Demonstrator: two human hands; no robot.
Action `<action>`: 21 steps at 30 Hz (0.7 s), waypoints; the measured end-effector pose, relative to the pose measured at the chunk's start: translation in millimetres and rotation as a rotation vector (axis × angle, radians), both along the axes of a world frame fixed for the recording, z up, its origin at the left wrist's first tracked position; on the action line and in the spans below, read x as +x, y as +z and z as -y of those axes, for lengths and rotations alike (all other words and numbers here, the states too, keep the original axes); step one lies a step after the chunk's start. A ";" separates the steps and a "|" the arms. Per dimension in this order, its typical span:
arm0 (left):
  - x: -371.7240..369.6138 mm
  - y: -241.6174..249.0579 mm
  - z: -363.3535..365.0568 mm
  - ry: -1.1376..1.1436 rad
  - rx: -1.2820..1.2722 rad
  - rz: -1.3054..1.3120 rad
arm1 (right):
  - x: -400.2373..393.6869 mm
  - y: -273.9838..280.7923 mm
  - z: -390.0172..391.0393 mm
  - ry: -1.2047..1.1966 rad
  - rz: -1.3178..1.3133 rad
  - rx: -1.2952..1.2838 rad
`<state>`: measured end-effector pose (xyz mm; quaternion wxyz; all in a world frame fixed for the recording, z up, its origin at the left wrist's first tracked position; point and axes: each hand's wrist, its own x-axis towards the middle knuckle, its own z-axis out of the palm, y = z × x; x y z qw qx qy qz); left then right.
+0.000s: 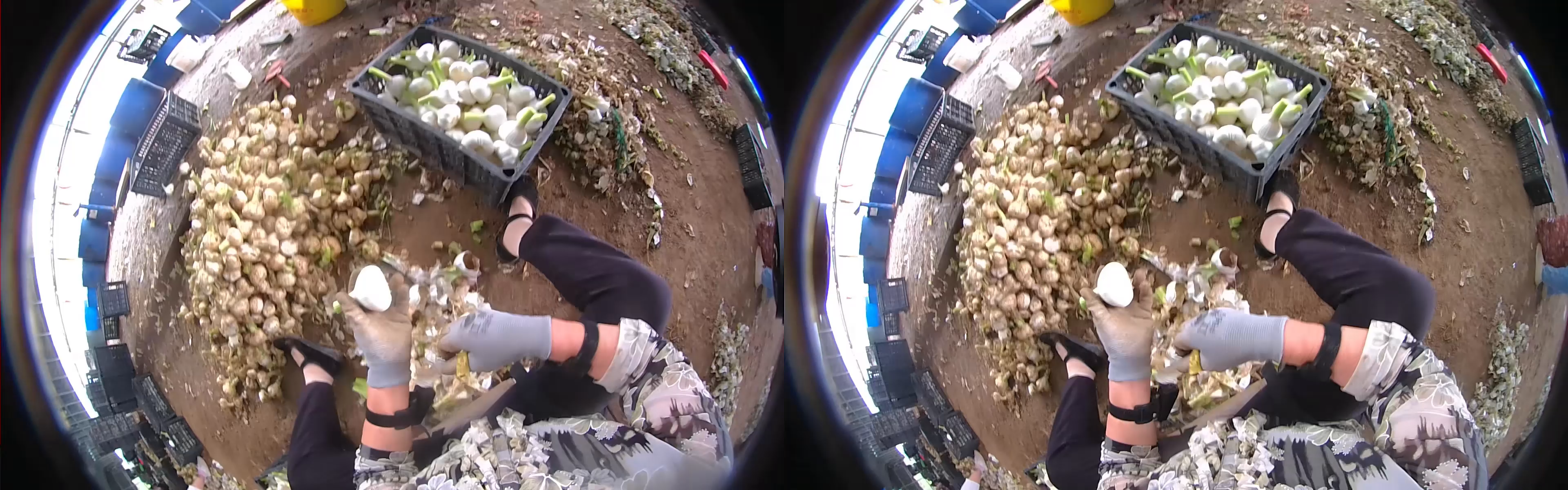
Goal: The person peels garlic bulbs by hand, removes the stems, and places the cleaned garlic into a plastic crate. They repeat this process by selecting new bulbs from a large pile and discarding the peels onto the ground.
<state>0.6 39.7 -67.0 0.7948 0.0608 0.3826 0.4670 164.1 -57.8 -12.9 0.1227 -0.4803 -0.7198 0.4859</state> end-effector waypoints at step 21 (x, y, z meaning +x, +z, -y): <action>44.3 -44.7 -183.3 -0.301 0.387 -0.604 | 2.7 -14.9 5.8 -0.022 0.247 0.207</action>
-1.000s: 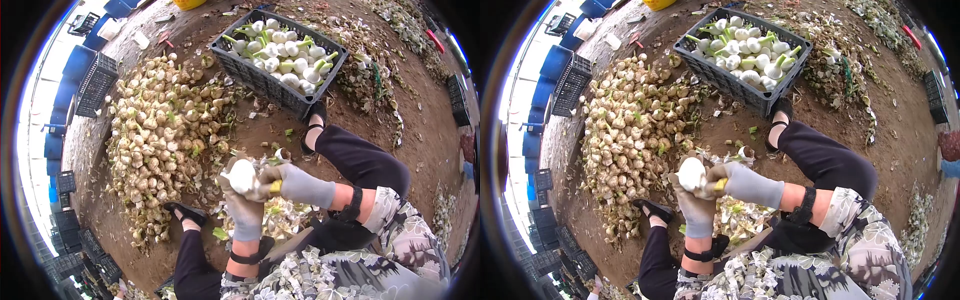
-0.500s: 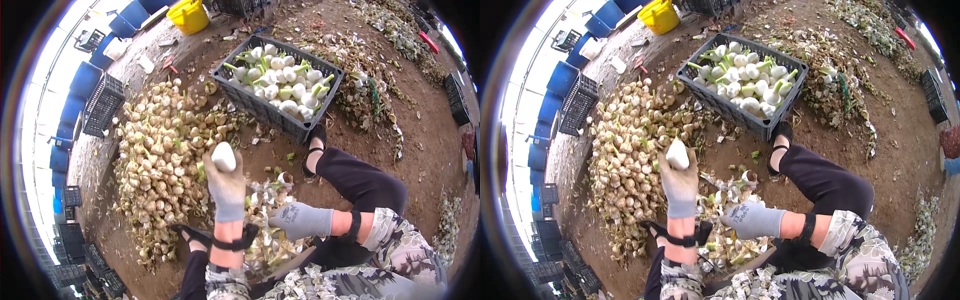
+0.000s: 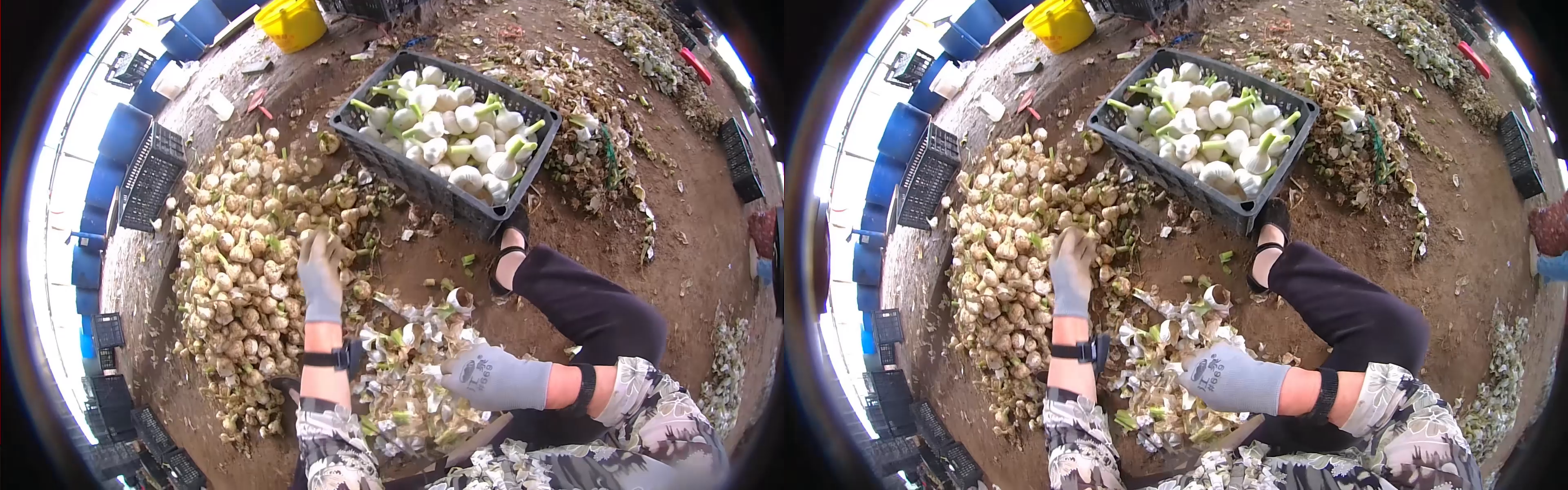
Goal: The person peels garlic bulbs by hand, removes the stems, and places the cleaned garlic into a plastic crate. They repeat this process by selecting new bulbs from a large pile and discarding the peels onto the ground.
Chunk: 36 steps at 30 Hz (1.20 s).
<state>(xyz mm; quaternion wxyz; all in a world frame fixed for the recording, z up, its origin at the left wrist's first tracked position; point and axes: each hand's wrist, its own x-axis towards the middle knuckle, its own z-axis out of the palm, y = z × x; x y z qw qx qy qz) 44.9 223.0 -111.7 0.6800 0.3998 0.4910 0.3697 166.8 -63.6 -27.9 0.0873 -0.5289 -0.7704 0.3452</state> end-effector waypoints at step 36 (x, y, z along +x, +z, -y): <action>-81.7 -76.8 77.8 -0.159 -0.558 0.634 | -2.9 -3.2 -25.4 -0.091 -0.050 -0.130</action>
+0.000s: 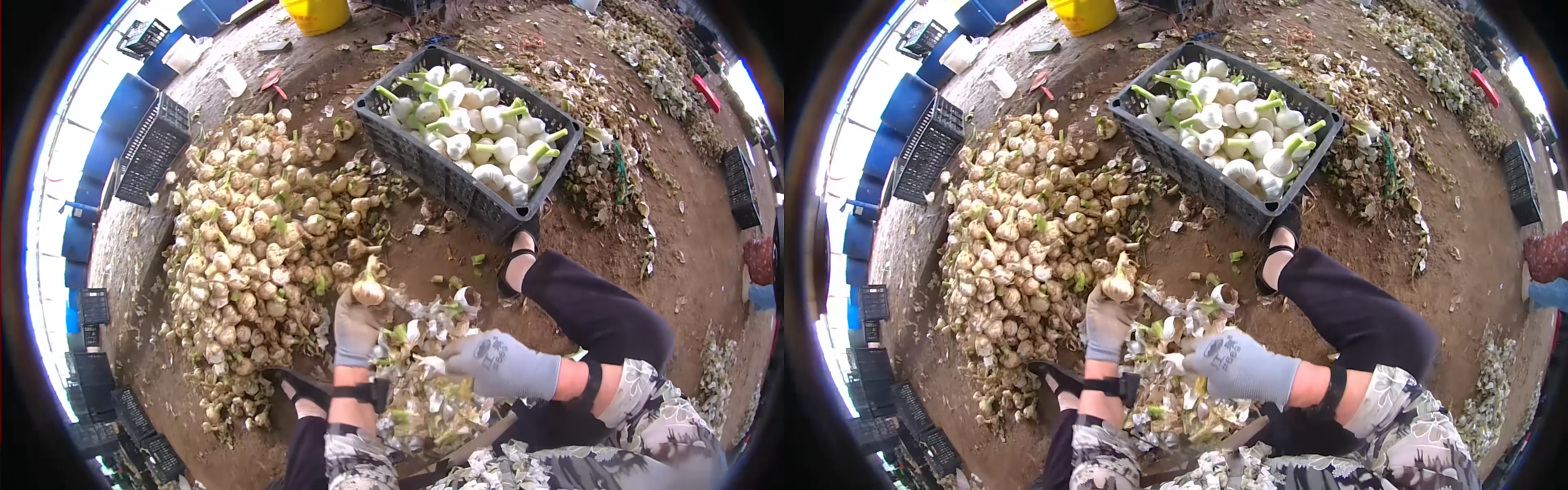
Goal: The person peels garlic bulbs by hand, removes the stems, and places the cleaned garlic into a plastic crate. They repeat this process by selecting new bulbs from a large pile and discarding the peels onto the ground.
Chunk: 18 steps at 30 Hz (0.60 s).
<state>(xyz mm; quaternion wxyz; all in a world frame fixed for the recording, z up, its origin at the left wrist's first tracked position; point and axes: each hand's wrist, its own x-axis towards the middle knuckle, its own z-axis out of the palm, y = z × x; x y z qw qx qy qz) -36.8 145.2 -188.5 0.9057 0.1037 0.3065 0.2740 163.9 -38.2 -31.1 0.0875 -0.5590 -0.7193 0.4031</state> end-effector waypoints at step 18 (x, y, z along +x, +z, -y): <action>45.5 165.9 112.6 0.004 1.992 -0.783 | 6.0 22.4 -10.3 -0.801 -0.879 -0.156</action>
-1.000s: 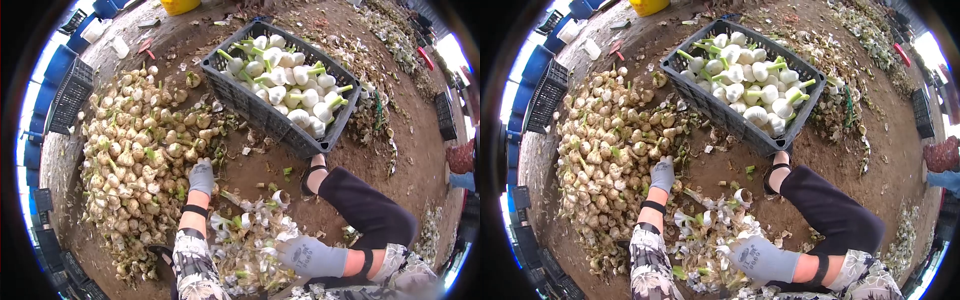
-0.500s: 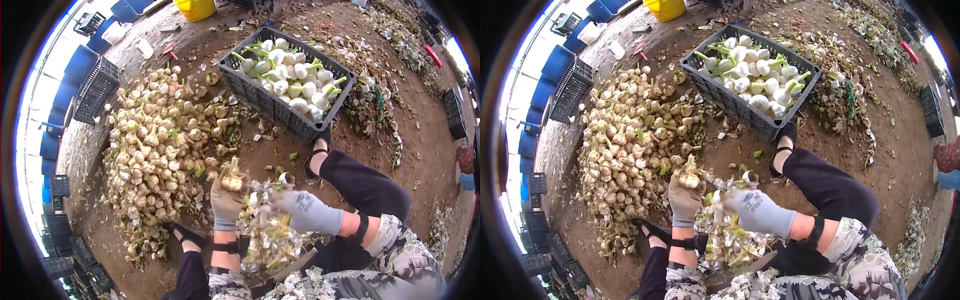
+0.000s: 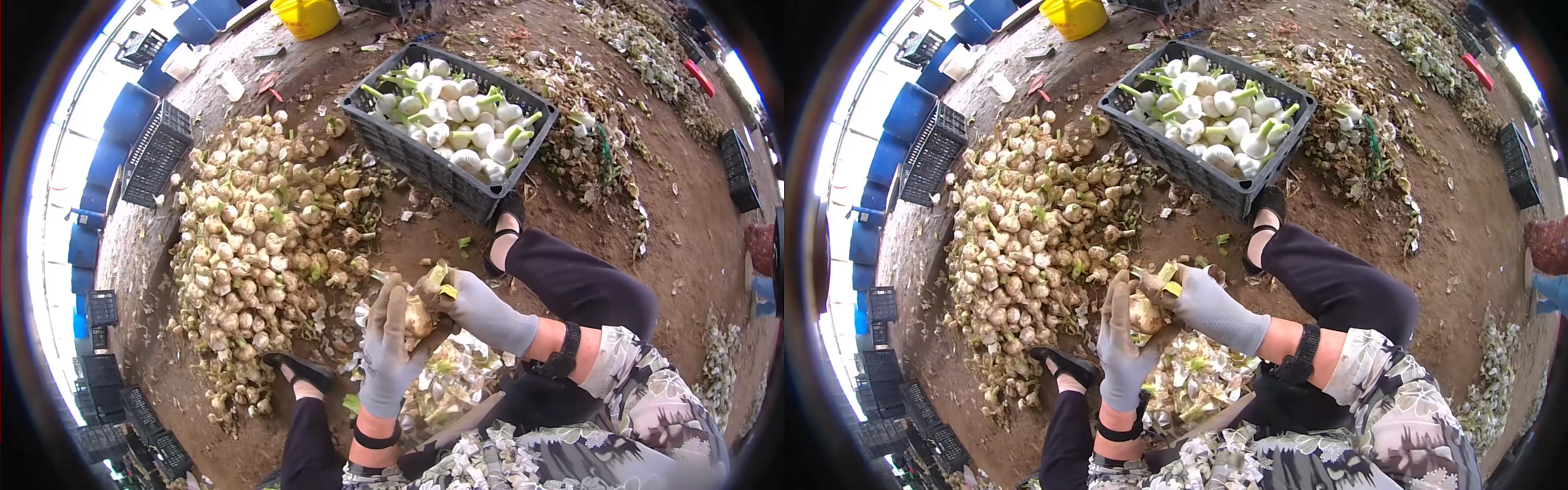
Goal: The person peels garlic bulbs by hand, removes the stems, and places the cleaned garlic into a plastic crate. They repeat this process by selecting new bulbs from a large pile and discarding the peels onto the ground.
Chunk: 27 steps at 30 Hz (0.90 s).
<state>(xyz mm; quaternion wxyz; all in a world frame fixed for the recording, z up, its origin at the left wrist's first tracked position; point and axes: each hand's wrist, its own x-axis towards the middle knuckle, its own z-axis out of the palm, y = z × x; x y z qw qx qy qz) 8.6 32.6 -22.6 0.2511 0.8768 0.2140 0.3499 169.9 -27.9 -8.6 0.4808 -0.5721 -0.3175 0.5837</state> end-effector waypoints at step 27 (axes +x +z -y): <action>-7.3 10.8 25.0 0.081 -1.746 0.905 | 6.0 3.5 2.3 0.241 0.701 0.313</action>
